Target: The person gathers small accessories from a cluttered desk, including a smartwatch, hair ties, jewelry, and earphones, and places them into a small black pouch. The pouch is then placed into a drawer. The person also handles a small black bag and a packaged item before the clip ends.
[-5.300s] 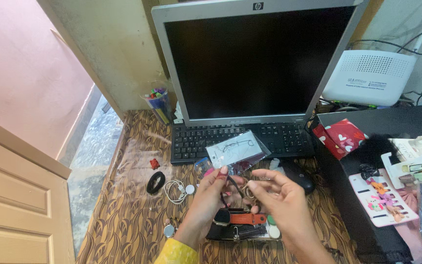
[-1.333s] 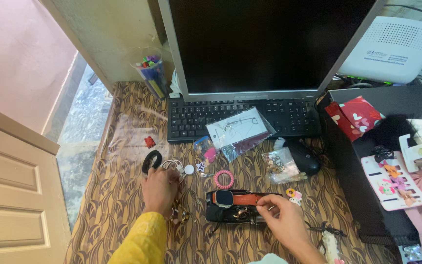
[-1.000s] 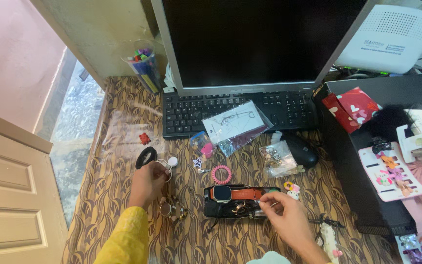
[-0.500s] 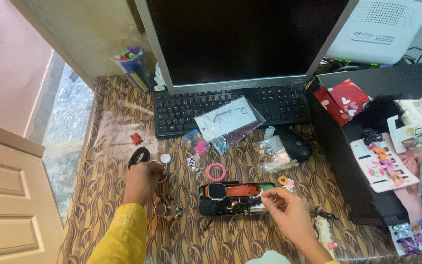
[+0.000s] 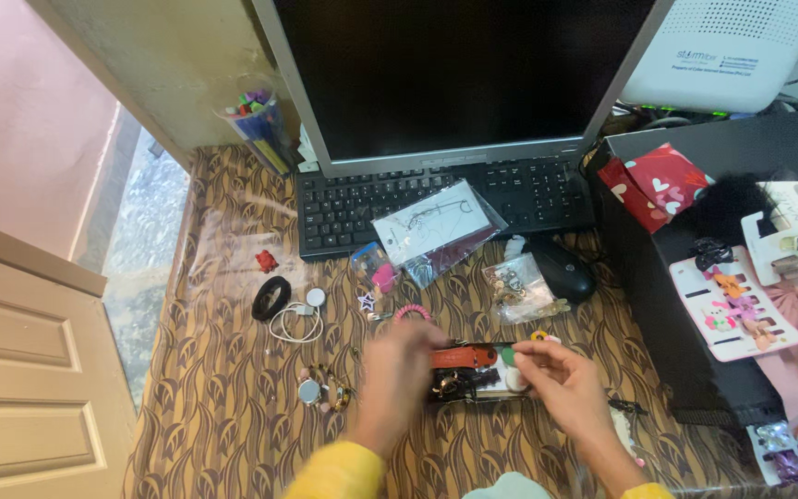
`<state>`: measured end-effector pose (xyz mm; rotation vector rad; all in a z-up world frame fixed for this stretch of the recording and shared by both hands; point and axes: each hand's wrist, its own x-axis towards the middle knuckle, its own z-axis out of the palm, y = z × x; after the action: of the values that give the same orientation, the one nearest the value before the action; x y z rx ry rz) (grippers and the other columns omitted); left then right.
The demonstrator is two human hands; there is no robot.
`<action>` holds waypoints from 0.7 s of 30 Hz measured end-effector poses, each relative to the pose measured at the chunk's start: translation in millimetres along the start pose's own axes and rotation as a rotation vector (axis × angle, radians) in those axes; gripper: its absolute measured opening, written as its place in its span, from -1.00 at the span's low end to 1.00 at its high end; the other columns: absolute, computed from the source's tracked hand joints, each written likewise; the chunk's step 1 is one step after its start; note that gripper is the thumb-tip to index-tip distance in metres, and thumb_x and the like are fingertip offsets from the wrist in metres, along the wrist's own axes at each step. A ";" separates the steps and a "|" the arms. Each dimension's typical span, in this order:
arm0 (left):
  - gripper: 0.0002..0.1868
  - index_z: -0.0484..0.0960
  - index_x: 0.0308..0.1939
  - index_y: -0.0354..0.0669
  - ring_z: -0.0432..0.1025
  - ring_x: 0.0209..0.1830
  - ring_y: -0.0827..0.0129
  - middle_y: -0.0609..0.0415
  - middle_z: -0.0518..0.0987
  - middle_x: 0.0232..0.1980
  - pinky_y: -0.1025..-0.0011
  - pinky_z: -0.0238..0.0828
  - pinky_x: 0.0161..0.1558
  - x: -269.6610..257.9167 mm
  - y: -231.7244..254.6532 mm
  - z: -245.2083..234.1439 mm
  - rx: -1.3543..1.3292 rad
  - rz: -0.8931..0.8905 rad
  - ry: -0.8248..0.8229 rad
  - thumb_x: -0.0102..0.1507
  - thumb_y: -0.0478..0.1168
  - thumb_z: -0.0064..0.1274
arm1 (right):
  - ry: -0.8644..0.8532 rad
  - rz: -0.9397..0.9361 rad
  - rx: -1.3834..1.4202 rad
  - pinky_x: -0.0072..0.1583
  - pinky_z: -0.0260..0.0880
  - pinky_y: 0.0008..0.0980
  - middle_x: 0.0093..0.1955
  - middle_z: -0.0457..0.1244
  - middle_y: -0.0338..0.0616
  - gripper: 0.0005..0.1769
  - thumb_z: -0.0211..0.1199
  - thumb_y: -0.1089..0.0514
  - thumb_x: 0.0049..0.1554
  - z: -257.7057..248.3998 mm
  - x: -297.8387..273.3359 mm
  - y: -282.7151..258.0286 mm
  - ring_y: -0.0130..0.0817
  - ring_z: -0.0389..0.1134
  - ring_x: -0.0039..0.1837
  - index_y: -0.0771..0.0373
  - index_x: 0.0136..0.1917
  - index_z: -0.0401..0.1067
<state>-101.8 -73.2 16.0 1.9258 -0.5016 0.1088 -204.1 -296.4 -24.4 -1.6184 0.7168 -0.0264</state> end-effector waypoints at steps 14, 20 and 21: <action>-0.59 0.64 -0.08 -0.32 0.62 -0.18 0.01 -0.24 0.64 -0.25 0.29 0.53 -0.14 -11.0 13.1 65.7 -0.069 -0.013 -0.348 0.03 -0.61 -0.01 | 0.011 0.004 0.101 -0.09 0.47 -0.45 -0.04 0.47 -0.04 -0.73 0.18 0.33 0.19 -17.4 6.1 36.2 -0.43 0.45 -0.11 0.39 0.13 0.56; -0.60 0.72 -0.09 -0.19 0.64 -0.25 0.22 -0.07 0.72 -0.21 0.38 0.54 -0.14 4.7 -10.2 31.4 0.058 -0.060 -0.149 0.06 -0.58 0.02 | 0.049 -0.049 0.015 -0.09 0.47 -0.50 -0.11 0.47 -0.14 -0.77 0.27 0.29 0.13 -15.5 -0.4 21.3 -0.48 0.46 -0.16 0.32 0.08 0.59; -0.66 0.73 -0.11 -0.18 0.64 -0.26 0.25 -0.06 0.72 -0.21 0.39 0.54 -0.15 6.7 -17.5 16.3 0.109 -0.085 -0.059 0.10 -0.55 0.08 | 0.059 -0.087 -0.024 -0.08 0.47 -0.52 -0.12 0.47 -0.17 -0.77 0.30 0.28 0.11 -13.1 -2.5 16.6 -0.49 0.48 -0.17 0.31 0.06 0.60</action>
<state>-91.3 -84.2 -3.6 2.0592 -0.4600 0.0250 -218.6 -306.9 -35.9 -1.6771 0.6935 -0.1294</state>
